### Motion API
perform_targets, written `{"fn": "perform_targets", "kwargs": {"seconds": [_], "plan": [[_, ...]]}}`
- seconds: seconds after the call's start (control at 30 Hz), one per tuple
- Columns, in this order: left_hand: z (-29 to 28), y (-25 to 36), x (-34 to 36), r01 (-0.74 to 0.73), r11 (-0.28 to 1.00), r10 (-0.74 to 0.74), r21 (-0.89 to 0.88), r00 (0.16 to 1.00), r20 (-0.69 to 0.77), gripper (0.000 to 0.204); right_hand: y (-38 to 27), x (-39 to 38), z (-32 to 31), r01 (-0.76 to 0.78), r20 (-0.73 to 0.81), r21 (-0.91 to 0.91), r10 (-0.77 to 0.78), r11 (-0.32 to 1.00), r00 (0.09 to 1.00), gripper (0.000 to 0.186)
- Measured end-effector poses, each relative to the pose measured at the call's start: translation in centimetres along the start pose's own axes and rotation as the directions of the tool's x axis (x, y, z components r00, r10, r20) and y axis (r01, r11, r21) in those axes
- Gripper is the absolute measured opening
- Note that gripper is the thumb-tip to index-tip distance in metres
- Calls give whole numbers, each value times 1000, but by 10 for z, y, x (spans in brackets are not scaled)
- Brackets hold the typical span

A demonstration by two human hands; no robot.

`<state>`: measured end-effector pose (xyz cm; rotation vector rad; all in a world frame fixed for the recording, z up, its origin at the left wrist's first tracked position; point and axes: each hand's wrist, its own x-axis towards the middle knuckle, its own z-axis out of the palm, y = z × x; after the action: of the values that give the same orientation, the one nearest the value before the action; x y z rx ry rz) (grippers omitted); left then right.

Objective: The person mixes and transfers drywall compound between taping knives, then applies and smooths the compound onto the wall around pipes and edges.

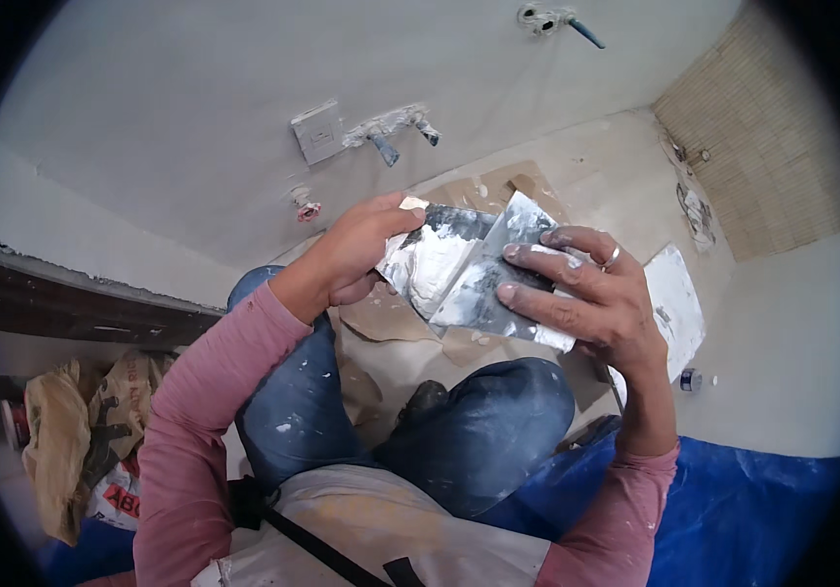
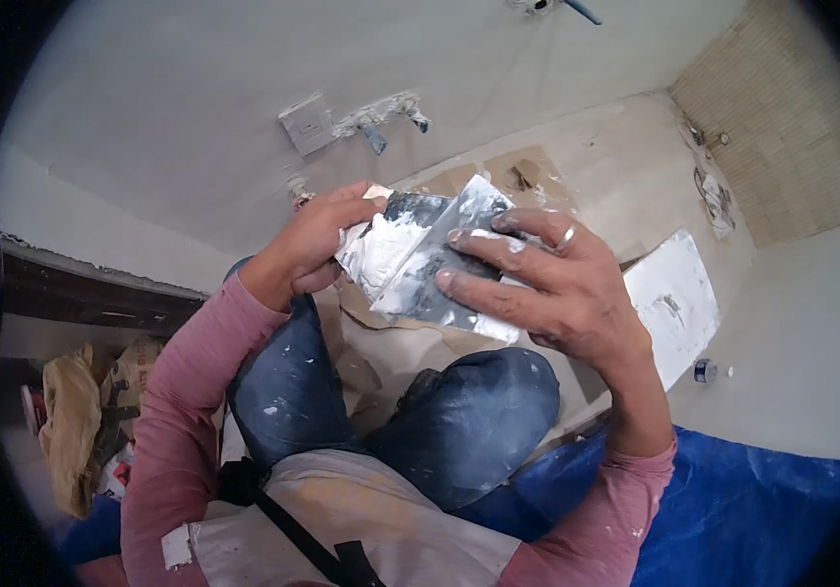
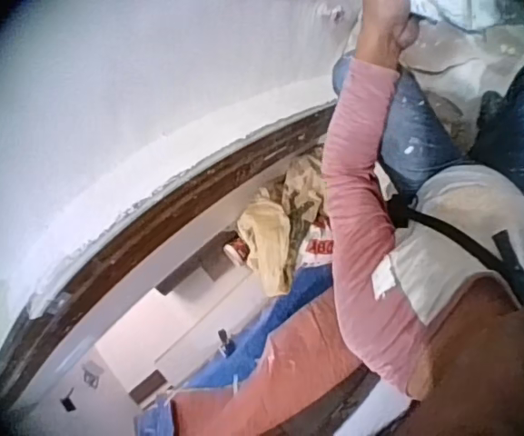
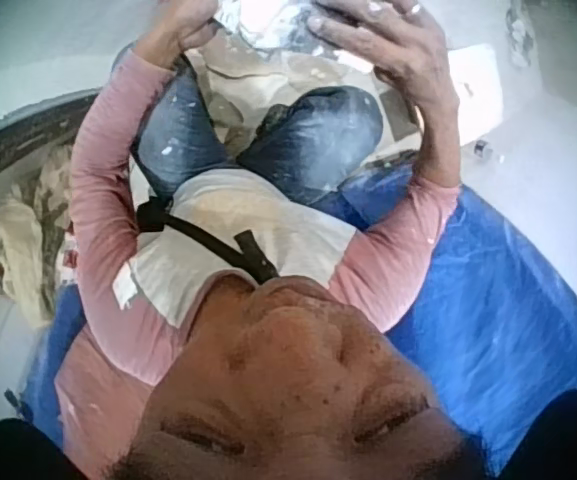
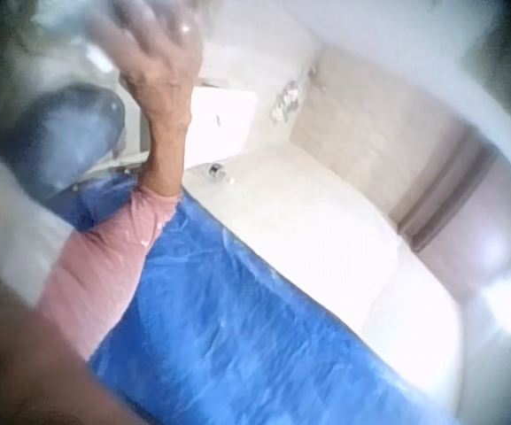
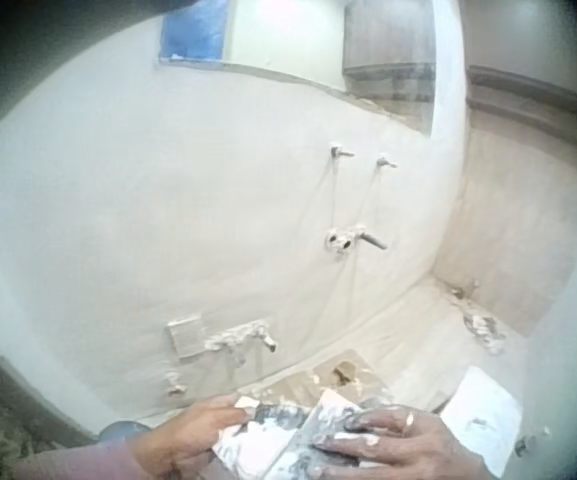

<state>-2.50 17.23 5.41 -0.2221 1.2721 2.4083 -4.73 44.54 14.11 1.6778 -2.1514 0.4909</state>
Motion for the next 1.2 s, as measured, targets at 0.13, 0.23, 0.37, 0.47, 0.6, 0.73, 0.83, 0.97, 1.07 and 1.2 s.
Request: {"fn": "perform_targets", "kwargs": {"seconds": [0.13,0.23,0.37,0.47,0.6,0.73,0.83,0.97,1.07,1.2], "plan": [[-1,8,7,2,999,0,43,998,-58,20,3,11,10,-6,158,23,2,1000,987,43],[-19,12,22,30,998,-29,49,999,-24,22,15,16,23,-40,206,72,24,997,978,43],[-30,13,44,101,994,-98,31,991,-91,23,37,21,39,-69,242,80,47,994,969,41],[-39,17,57,94,995,-98,-30,981,-166,19,58,27,50,-53,272,121,19,991,962,39],[-52,26,47,49,999,-53,-20,959,-280,19,86,38,71,-23,254,215,-33,976,967,41],[-64,60,2,-191,981,178,9,895,-410,25,136,36,116,-103,198,701,-54,705,979,36],[-81,97,-65,-289,955,290,71,848,-444,28,143,24,177,-276,242,923,154,268,958,29],[-76,147,-165,-305,892,449,335,694,-563,28,117,45,244,-329,566,728,258,-601,783,48],[-82,170,-227,-238,876,464,418,653,-599,33,86,80,270,-282,576,559,121,-780,808,55],[-81,184,-273,-39,888,355,458,692,-629,39,57,103,315,-266,577,384,5,-884,817,53]]}}
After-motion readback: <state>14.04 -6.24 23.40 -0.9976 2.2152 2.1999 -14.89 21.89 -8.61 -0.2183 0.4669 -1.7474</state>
